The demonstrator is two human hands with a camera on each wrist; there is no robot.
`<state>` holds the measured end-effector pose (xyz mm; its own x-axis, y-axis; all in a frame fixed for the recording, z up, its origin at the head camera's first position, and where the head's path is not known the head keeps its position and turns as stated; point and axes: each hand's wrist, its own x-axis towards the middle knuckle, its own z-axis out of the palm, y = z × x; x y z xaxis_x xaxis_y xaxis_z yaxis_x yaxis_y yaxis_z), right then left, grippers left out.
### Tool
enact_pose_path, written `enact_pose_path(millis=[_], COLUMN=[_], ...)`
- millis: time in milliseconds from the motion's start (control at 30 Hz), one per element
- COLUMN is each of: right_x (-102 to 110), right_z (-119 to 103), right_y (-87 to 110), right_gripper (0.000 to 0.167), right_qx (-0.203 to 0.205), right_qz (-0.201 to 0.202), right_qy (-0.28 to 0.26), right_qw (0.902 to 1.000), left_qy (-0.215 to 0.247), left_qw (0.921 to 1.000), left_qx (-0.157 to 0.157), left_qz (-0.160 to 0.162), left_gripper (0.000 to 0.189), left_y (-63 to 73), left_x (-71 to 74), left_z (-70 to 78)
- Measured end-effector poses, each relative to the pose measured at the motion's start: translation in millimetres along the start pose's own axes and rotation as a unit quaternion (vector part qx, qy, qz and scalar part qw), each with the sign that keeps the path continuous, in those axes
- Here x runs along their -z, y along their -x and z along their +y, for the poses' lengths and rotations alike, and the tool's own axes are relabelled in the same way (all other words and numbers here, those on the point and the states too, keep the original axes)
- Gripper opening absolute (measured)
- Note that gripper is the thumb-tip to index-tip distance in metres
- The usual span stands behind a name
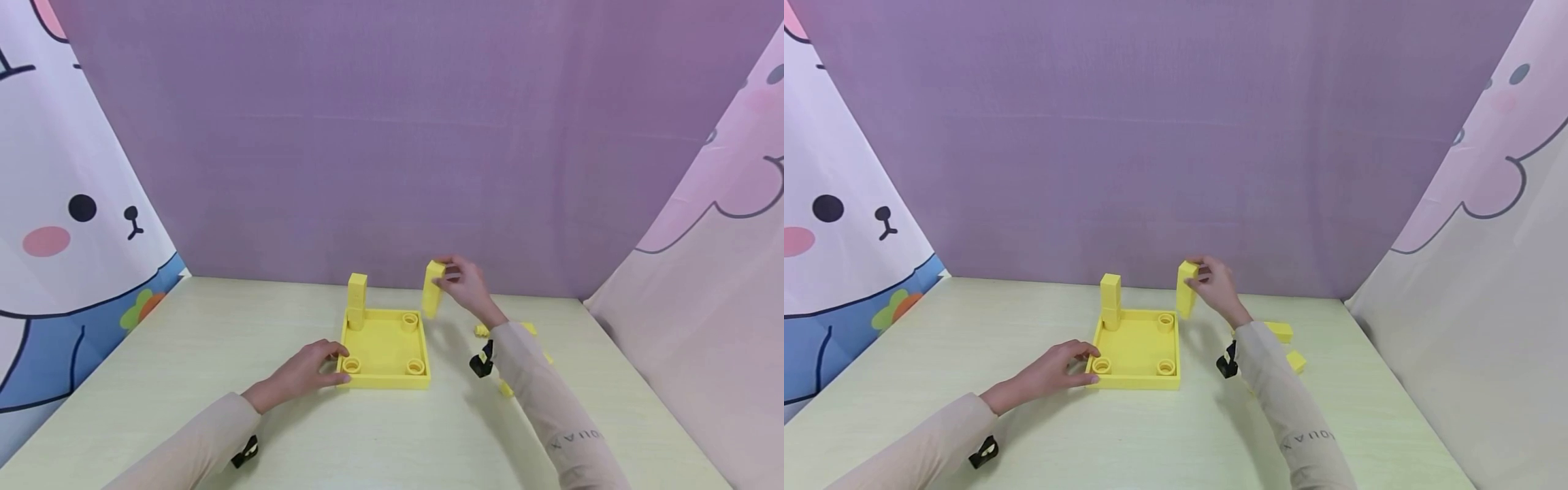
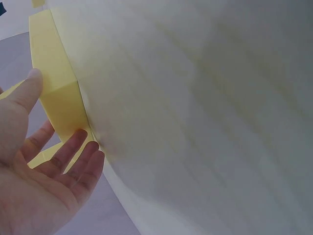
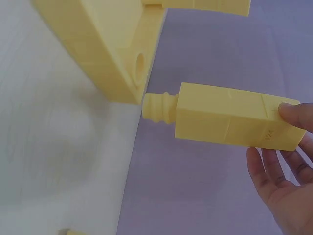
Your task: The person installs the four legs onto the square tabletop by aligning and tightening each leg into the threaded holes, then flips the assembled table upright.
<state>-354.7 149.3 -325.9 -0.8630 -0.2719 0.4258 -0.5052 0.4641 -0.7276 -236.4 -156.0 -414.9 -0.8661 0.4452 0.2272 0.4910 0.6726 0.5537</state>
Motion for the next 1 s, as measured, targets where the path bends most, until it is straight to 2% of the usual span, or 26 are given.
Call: enact_pose_path(millis=[267, 333, 567, 800, 1000], right_x=[-4.7, -7.3, -19.7, -24.6, -30.7], right_z=[-30.7, -29.2, 1.1, 1.0, 9.4], right_y=[7.4, 6.8, -2.1, -0.4, -0.7], right_gripper=[0.036, 0.036, 0.037, 0.035, 0.035], right_qx=[0.005, 0.008, 0.010, -0.014, -0.008], right_qz=[-0.010, -0.009, -0.009, -0.028, -0.032], right_qy=[-0.039, -0.046, -0.047, -0.043, -0.042], right_qw=[0.9992, 0.9989, 0.9988, 0.9986, 0.9986], left_qy=[0.000, -0.003, -0.006, -0.006, -0.005], left_qw=[0.9998, 0.9997, 0.9998, 0.9998, 0.9998], left_qx=[0.016, 0.017, 0.015, 0.014, 0.015], left_qz=[-0.015, -0.015, -0.015, -0.015, -0.013], left_gripper=[0.042, 0.042, 0.042, 0.042, 0.042], left_y=[-1.8, -2.2, -2.1, -2.7, -2.6], left_x=[0.0, -0.5, -0.2, -0.8, -1.8], left_z=[-0.5, -1.0, -1.5, -2.6, -2.9])
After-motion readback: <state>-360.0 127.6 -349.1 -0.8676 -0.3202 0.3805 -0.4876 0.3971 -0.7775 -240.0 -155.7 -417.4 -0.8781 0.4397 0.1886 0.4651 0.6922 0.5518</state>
